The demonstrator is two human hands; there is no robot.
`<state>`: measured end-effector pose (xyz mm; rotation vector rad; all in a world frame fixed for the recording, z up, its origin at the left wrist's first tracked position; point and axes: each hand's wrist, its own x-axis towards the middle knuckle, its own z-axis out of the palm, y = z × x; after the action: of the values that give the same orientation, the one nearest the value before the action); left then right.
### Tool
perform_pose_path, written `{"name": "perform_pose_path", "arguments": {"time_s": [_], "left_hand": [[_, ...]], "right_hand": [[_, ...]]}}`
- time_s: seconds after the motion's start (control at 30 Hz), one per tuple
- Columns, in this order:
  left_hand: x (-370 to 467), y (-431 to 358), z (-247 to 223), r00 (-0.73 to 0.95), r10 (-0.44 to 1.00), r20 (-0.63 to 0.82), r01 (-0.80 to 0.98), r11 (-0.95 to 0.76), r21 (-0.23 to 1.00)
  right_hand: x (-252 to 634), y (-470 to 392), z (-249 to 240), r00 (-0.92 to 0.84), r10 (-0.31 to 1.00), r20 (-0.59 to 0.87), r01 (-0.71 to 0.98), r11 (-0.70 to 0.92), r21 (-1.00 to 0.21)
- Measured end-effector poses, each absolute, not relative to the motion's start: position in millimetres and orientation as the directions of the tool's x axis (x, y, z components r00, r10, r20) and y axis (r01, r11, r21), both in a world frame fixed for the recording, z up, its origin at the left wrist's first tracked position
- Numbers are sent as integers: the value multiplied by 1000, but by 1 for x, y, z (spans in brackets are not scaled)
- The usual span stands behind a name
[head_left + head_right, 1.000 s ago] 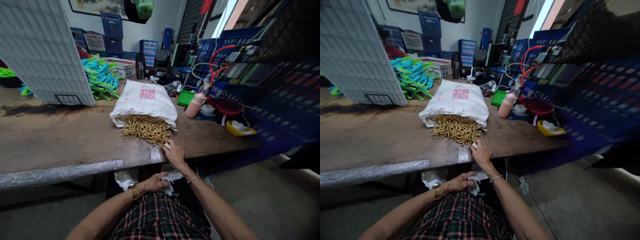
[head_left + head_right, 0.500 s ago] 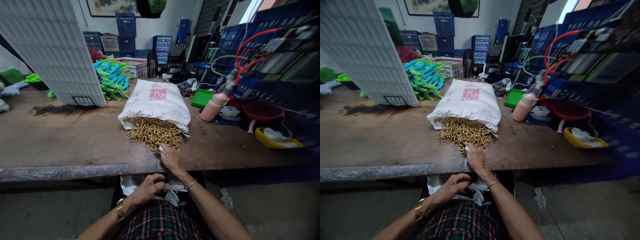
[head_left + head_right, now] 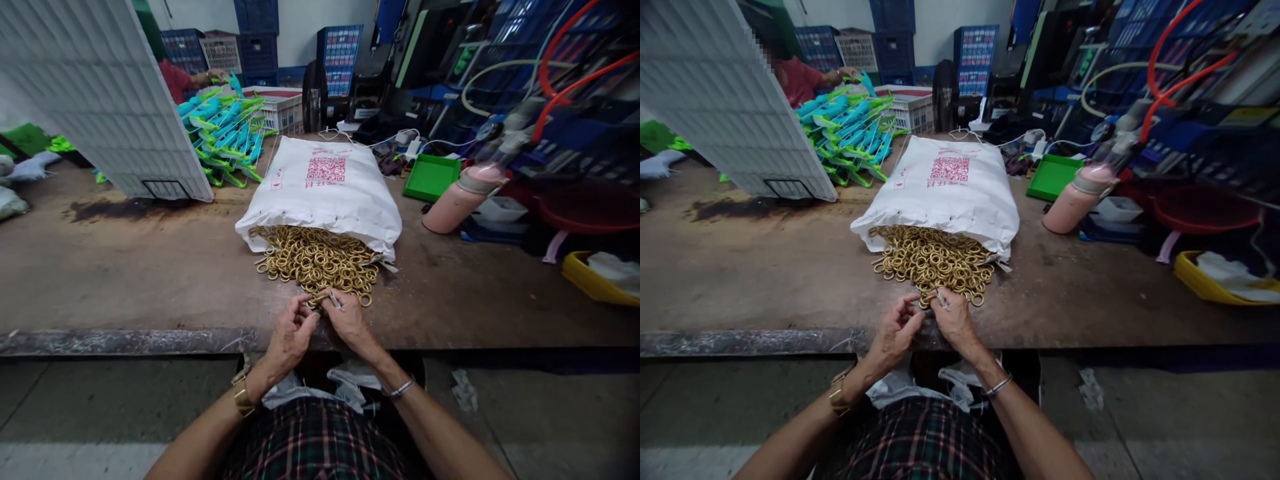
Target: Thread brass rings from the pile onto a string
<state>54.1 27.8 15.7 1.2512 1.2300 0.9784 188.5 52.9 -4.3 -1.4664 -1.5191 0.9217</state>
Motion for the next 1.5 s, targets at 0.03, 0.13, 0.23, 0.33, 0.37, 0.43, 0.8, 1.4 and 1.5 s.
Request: {"name": "perform_pose_path", "arguments": {"time_s": [0.03,0.13,0.23,0.33,0.37,0.43,0.8,1.4,1.5], "left_hand": [[56,29,14,132,985,-108,116,92,989],[60,32,12,105,991,-84,147,68,987],[59,34,10,62,996,-65,140,56,989],[55,34,9,65,997,-30,158,19,987],[54,33,9,71,997,-8,183,-5,983],[52,31,11,90,995,47,240,-68,968],[49,16,21,213,924,-317,5,323,946],[40,13,10,259,920,-294,-181,346,921],[40,13,10,242,930,-277,-123,312,942]], "right_hand": [[187,52,-2,5,999,53,379,47,-924],[183,49,4,8,1000,-14,319,-16,-948],[182,47,8,-14,997,-82,263,-75,-962],[184,45,11,-62,993,-102,229,-85,-970],[185,45,11,-68,993,-98,228,-81,-970],[187,43,12,-66,994,-86,234,-68,-970],[179,36,11,-26,995,-98,297,-86,-951],[180,19,3,-195,981,21,683,151,-715],[178,18,2,-222,975,-14,742,159,-652]]}}
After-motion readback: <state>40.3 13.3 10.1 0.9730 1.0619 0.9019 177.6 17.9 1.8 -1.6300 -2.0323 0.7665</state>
